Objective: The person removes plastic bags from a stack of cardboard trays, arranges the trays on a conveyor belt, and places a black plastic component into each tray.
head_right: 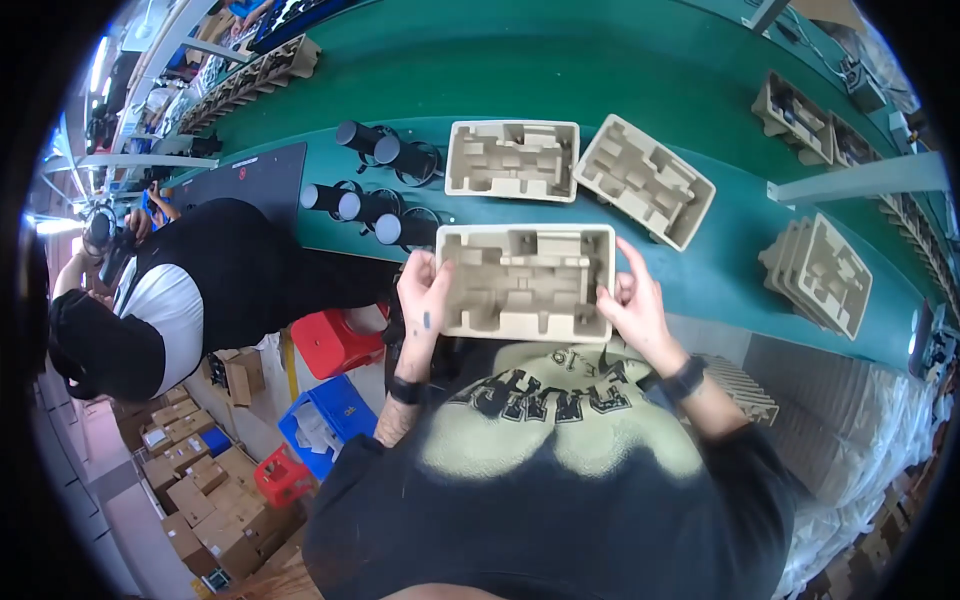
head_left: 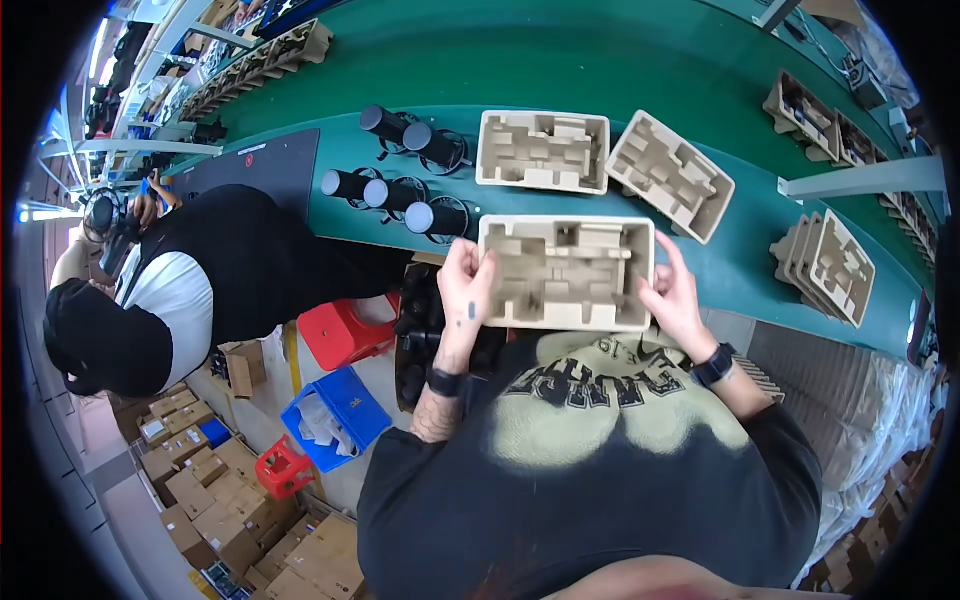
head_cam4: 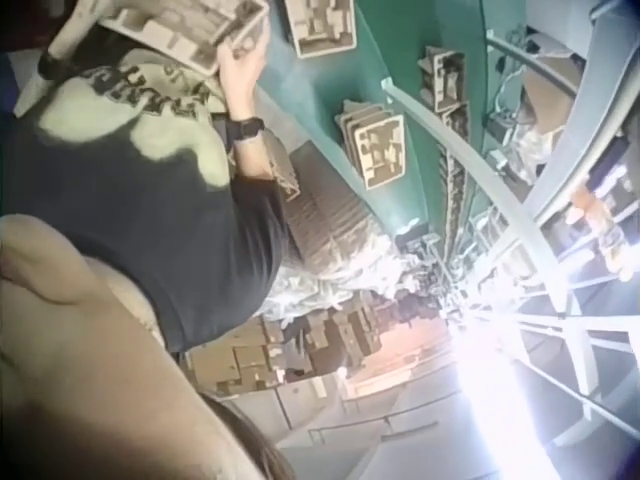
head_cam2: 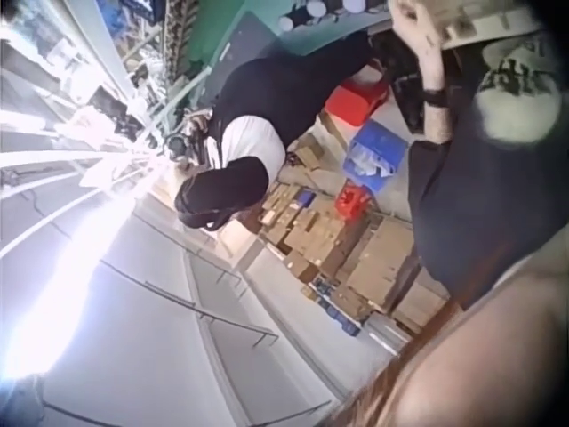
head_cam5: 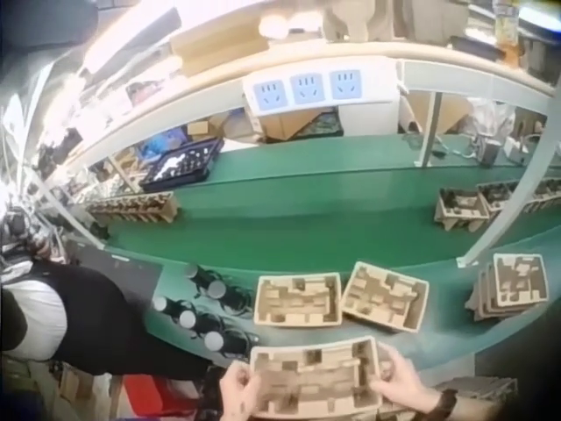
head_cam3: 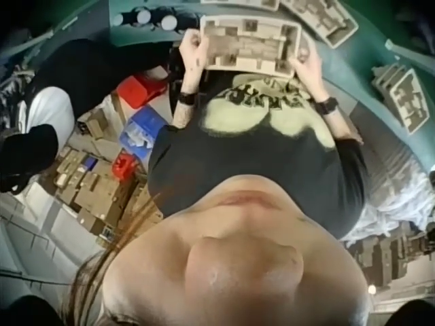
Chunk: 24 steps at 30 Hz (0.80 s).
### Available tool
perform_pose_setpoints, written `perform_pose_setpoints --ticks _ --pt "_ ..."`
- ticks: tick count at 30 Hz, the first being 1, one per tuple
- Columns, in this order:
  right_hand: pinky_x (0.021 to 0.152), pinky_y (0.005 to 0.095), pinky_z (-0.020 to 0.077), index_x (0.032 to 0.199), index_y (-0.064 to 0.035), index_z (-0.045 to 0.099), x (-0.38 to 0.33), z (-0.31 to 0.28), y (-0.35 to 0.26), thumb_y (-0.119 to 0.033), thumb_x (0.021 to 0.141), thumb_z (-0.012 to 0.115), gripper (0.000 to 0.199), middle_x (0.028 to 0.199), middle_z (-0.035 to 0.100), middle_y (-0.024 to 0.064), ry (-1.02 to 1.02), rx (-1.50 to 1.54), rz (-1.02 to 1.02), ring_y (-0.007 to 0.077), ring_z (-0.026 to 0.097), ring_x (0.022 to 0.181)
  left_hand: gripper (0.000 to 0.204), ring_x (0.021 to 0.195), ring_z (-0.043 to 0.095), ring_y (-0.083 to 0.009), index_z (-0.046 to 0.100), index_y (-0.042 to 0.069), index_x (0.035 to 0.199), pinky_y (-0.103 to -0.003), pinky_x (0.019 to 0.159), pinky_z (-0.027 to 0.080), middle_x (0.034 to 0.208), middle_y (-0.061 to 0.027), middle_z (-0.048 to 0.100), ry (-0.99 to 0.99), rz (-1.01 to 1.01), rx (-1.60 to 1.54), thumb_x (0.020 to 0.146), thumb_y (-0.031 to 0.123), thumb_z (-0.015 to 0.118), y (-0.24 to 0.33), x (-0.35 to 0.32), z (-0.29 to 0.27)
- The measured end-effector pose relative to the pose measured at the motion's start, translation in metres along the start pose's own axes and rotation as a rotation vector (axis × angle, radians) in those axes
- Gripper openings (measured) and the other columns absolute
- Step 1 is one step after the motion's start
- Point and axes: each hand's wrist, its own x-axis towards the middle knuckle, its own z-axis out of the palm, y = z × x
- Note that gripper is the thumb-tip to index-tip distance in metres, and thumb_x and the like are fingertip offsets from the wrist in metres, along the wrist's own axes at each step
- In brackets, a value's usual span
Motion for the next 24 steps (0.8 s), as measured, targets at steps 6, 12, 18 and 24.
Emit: perform_pose_setpoints --ticks 6,12,18,24 --pt "0.067 0.0195 0.0458 0.140 0.0017 0.035 0.030 -0.001 0.035 0.004 0.080 0.055 0.063 0.096 0.065 0.0061 0.091 0.117 -0.125 0.0046 0.057 0.080 0.016 0.057 0.039 -0.0073 0.048 0.002 0.080 -0.025 0.052 0.037 0.061 -0.0036 0.046 -0.003 0.099 -0.200 0.085 0.010 0.061 0.020 -0.011 0.011" --pt "0.074 0.0190 0.0454 0.141 0.0020 0.034 -0.014 -0.001 0.009 0.005 0.081 0.051 0.063 0.107 0.062 0.0042 0.177 0.107 -0.316 0.0047 0.055 0.086 0.009 0.069 0.048 -0.0086 0.051 0.001 0.085 -0.024 0.063 0.041 0.074 -0.0033 0.054 -0.097 0.065 -0.135 0.084 0.004 0.059 0.015 -0.013 0.008" --pt "0.068 0.0177 0.0446 0.141 0.0010 0.035 0.010 -0.001 0.016 0.006 0.080 0.052 0.064 0.097 0.062 0.0011 0.099 0.211 -0.097 0.0038 0.053 0.078 0.021 0.065 0.056 -0.0251 0.054 0.001 0.093 -0.035 0.064 0.047 0.070 -0.0087 0.057 -0.053 0.120 -0.030 0.078 0.011 0.065 0.010 -0.012 0.006" --pt "0.063 0.0173 0.0451 0.143 -0.0010 0.032 -0.003 0.006 0.023 0.006 0.079 0.055 0.069 0.086 0.058 -0.0017 0.070 0.150 0.013 0.0041 0.052 0.071 0.018 0.079 0.058 -0.0167 0.060 0.000 0.099 -0.029 0.072 0.048 0.085 -0.0098 0.060 0.174 0.607 0.319 0.084 0.010 0.062 0.068 -0.026 0.006"
